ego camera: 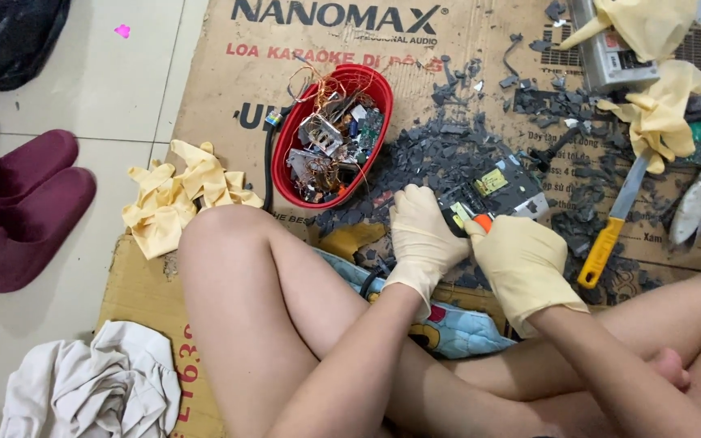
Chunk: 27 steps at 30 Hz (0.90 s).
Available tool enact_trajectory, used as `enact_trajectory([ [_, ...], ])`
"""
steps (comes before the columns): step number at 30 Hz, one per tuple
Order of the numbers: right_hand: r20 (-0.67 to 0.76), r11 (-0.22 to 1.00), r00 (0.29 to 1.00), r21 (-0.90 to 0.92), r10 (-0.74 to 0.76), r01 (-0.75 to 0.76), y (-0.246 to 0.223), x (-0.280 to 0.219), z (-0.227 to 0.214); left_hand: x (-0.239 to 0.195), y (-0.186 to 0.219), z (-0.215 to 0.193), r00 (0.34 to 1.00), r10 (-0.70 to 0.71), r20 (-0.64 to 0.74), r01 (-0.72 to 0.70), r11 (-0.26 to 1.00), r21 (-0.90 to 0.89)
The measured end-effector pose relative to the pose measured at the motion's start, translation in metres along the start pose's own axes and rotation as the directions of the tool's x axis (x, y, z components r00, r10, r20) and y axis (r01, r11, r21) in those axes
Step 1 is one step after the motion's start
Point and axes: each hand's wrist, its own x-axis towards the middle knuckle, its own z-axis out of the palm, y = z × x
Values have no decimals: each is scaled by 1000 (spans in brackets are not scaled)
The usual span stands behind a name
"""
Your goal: The person sits on a cardboard sheet on the floor and uses a screwdriver to disassemble a small electronic device. They remove screws and separate components, placing parts into a red bucket nearby.
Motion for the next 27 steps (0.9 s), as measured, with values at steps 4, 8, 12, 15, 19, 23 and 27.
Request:
enact_trajectory([
  [4, -69, 999, 997, 6, -42, 42, 10, 4, 3, 1, 3, -15, 998, -19, 62, 24, 997, -71],
  [8, -95, 997, 992, -3, -78, 78, 20, -1, -1, 2, 5, -18, 992, -42, 115, 51, 996, -74],
  [12, -109, 994, 988, -30, -106, 103, 24, 1, 3, 3, 7, -22, 984, -68, 163, 76, 996, -43],
  [15, -100, 995, 990, -24, -97, 95, 25, -1, 3, 1, 6, -18, 991, -50, 127, 52, 998, -18],
  [19, -106, 994, 989, -21, -105, 103, 22, 8, 11, 1, 6, -15, 992, -41, 122, 41, 999, 2],
  [23, -146, 994, 984, 13, -105, 108, 22, 4, 13, 0, 3, -5, 998, -11, 65, 11, 1000, 1],
  [27, -108, 996, 990, 15, -86, 89, 18, 5, 7, 2, 1, -3, 998, 12, 67, -14, 999, 29],
])
